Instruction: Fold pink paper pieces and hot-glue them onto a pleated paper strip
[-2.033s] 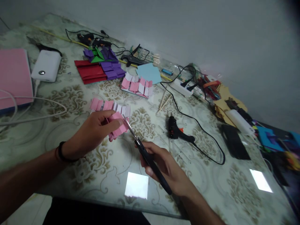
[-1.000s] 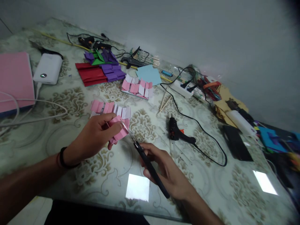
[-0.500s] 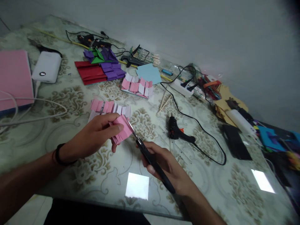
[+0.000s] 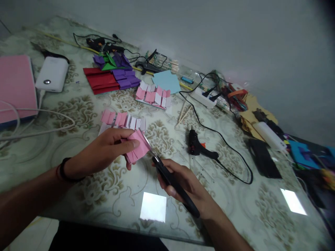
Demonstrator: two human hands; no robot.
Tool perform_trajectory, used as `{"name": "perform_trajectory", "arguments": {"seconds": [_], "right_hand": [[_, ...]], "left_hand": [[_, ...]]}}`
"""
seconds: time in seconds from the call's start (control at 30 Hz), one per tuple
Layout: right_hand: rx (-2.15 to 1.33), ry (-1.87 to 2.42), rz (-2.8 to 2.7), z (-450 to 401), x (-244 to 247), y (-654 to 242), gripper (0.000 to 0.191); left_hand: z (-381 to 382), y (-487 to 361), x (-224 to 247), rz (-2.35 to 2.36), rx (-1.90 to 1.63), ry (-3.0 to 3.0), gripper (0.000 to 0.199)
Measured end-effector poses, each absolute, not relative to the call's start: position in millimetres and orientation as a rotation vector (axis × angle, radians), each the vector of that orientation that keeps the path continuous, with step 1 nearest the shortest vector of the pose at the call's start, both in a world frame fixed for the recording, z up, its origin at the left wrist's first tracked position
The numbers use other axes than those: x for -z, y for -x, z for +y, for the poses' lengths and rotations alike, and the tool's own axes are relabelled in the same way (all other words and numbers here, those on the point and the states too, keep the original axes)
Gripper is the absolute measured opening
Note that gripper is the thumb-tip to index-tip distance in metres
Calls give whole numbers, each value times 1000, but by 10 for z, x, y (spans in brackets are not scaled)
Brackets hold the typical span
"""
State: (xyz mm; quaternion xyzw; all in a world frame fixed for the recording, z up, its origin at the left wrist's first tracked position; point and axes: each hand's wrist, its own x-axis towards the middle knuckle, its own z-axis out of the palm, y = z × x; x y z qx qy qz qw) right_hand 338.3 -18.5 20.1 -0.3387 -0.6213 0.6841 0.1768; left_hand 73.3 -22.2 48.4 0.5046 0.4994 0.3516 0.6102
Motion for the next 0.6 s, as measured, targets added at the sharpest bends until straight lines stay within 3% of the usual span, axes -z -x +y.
{"name": "perform_trajectory", "arguments": {"seconds": [0.6], "right_hand": [[-1854, 1015, -1817, -219, -178, -3366, 54]], "left_hand": [[-230, -759, -466, 1250, -872, -1116, 38]]}}
